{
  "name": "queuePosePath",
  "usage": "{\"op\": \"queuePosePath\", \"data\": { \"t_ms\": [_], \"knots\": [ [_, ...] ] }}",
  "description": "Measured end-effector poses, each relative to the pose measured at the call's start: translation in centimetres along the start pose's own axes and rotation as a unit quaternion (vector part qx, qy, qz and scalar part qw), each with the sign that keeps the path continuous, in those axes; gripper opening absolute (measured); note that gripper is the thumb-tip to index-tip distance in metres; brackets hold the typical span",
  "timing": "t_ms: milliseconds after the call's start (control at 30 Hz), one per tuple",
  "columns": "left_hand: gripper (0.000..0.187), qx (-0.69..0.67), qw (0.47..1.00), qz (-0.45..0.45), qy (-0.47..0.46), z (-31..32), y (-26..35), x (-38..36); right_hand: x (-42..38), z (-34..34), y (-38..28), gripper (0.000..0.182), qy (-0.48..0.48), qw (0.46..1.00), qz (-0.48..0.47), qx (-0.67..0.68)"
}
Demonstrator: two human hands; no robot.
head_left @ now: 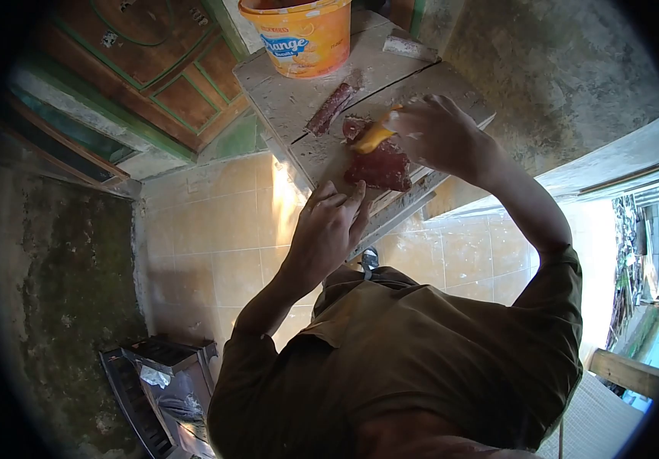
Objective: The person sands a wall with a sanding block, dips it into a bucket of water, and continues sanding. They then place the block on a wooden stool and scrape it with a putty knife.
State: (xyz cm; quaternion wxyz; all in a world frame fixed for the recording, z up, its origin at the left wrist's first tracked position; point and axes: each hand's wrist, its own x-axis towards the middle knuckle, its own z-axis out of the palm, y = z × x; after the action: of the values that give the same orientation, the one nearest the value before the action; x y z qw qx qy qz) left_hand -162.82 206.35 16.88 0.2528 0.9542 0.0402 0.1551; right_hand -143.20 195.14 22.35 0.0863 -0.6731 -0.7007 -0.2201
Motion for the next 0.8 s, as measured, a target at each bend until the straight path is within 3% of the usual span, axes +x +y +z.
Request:
{"op": "queuePosePath", "data": {
  "t_ms": [167,233,300,333,367,400,533,600,633,700,733,800],
  "knots": [
    [0.031,-0.002,0.999,0.025,0.022,0.4,-0.2,0.1,0.8,0.7,-0.4,0.011,-0.014,1.000,0.013,-0.007],
    [0.031,0.004,0.999,0.034,0.031,0.4,-0.1,0.2,1.6,1.8,-0.6,0.010,0.053,0.998,0.013,-0.031],
    [0.031,-0.003,0.999,0.026,0.022,0.1,-0.2,0.1,1.8,0.7,-0.3,0.010,0.048,0.999,0.013,-0.022],
    [0.031,-0.003,0.999,0.024,0.021,0.1,-0.3,0.1,1.8,-0.8,-0.2,0.007,-0.097,0.993,0.060,0.012],
    [0.031,0.002,0.999,0.033,0.021,0.2,-0.4,0.1,2.0,-2.0,-0.2,0.016,-0.239,0.965,0.103,0.043],
    [0.031,0.008,0.999,0.042,0.021,0.3,-0.5,0.1,2.5,-2.5,-0.5,0.018,-0.299,0.944,0.137,0.034],
    [0.031,-0.002,0.998,0.049,0.034,0.4,-0.4,0.3,3.1,-0.6,-0.9,0.020,-0.278,0.943,0.180,0.029],
    [0.031,0.003,0.998,0.045,0.036,0.5,-0.5,0.2,1.9,1.1,-0.1,0.019,-0.091,0.993,0.036,-0.067],
    [0.031,0.003,0.998,0.045,0.035,0.6,-0.6,0.2,2.0,0.6,-0.2,0.019,-0.091,0.993,0.037,-0.066],
    [0.030,-0.009,0.998,0.052,0.037,0.7,-0.8,0.2,2.3,-1.2,-0.4,0.015,-0.188,0.978,0.084,0.014],
    [0.030,-0.008,0.998,0.052,0.039,0.6,-0.9,0.3,3.0,-1.2,-0.6,0.015,-0.187,0.979,0.083,0.012],
    [0.030,0.010,0.998,0.056,0.030,0.5,-0.9,0.4,4.3,-1.0,-1.1,0.012,-0.281,0.950,0.136,0.006]
  ]
}}
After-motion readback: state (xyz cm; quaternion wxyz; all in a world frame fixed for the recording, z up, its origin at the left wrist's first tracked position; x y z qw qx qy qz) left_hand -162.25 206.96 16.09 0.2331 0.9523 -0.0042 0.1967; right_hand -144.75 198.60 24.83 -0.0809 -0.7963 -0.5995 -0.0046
